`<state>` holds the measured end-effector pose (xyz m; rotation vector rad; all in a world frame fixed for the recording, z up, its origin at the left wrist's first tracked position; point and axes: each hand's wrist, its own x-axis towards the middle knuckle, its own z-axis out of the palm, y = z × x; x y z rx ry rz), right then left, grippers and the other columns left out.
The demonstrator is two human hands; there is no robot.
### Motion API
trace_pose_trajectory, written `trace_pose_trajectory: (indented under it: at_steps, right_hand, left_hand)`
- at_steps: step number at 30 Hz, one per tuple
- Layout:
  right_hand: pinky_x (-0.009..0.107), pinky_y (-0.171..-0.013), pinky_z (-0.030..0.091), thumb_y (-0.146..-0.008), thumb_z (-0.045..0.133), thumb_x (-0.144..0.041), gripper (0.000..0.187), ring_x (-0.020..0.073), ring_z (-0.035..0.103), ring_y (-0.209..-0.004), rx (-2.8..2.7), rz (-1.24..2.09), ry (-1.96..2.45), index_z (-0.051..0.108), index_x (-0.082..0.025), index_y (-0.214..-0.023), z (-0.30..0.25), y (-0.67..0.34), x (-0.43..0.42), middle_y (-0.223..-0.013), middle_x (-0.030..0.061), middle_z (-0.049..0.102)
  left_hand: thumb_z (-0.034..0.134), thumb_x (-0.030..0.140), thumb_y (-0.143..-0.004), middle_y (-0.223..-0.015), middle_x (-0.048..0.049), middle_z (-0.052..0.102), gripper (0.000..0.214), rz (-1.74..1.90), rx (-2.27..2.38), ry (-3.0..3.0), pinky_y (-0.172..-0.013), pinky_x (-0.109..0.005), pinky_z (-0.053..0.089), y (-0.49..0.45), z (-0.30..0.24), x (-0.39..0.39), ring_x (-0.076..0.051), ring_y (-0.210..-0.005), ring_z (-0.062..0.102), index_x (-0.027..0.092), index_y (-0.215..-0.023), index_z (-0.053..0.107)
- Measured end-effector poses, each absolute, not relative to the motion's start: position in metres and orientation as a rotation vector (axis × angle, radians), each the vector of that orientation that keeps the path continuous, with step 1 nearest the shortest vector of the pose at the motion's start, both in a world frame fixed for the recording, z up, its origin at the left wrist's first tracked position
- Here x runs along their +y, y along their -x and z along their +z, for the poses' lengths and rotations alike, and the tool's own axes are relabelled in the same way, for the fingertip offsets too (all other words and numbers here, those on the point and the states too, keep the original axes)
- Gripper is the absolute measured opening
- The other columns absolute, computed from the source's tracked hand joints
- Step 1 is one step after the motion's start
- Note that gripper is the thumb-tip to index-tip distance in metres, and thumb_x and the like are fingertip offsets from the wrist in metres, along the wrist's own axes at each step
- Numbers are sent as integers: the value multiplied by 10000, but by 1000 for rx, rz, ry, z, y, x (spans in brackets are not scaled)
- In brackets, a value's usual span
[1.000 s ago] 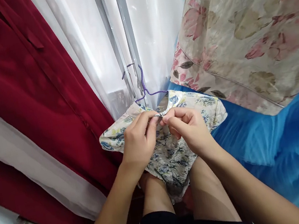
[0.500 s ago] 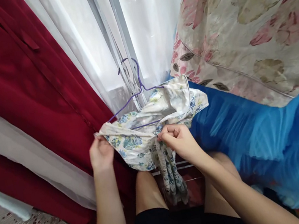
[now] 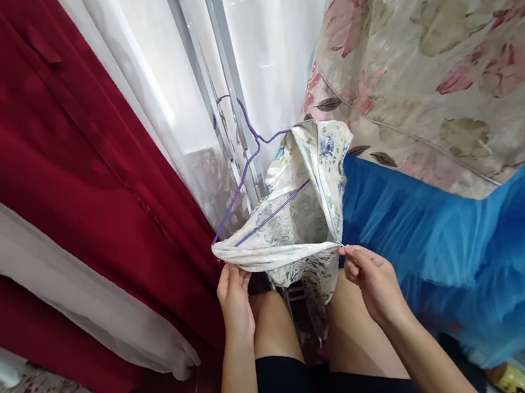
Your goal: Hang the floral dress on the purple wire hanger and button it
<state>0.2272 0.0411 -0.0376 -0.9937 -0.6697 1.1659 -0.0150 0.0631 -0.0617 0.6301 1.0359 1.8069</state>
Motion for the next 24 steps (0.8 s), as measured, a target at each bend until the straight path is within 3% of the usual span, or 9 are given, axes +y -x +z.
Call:
trace_pose_trajectory:
  at_steps: [3,9,12,15,19,22,24]
  right_hand:
    - [262,-474,228,-771,798,-426,290,96,308,-501,-703,1182,1000,762,-141,-813,-39,-224,44,-511,-51,426]
    - [263,-466,273,-750,765,-433,271,111,340,-493,-634,1157,1062,714,-167,-730,-72,-231,58,-532,-45,439]
    - [273,-518,360,-779,747,-482,303,148,454,-537,-890,1022,1213,719,-184,-736,-83,-235,56,-561,-12,539]
    - [336,-709,502,-805,741,-543,321,250,641,-776,-1220,962,1263,766,-226,-847,-71,-231,43,-809,58,729]
    - [418,-1029,478,-842,617,-730,515,330,605,-1219,-1271,1330,1065,784,-269,-999,-48,-209,21,-1139,105,749]
    - [449,-1010,496,-792,486,-889,733,334,610,-1219,-1174,1666,901,781,-239,-963,-41,-195,12,-1075,134,756]
    - [438,-912,538,-767,540,-882,731,331,662,-1097,-1204,1825,802,779,-215,-944,-37,-193,10,-985,130,763]
  left_hand:
    - [746,472,-816,-1057,-112,747,408,1700,1221,-896,-934,-362,506,15,-70,58,-245,-1000,688,137,-1047,711]
    - [603,444,-954,-969,-83,735,297,1522,1346,-1417,-861,-299,492,5,-55,44,-229,-933,672,169,-970,716]
    - [570,435,-986,-1000,-74,713,288,1602,1183,-1391,-860,-275,491,-9,-27,33,-215,-958,653,173,-1022,684]
    - [560,378,-1001,-1012,-70,688,230,1569,1033,-1480,-875,-281,489,-29,1,20,-209,-966,642,181,-1012,679]
    - [539,300,-1007,-994,-79,677,194,1439,928,-1730,-879,-308,498,-52,20,10,-216,-959,640,190,-961,693]
    - [516,301,-1016,-959,-70,661,211,1389,1043,-1808,-873,-306,485,-51,17,15,-205,-930,627,197,-947,687]
    - [532,359,-1010,-983,-73,645,221,1371,1114,-1750,-883,-305,477,-40,7,19,-207,-950,614,197,-946,667]
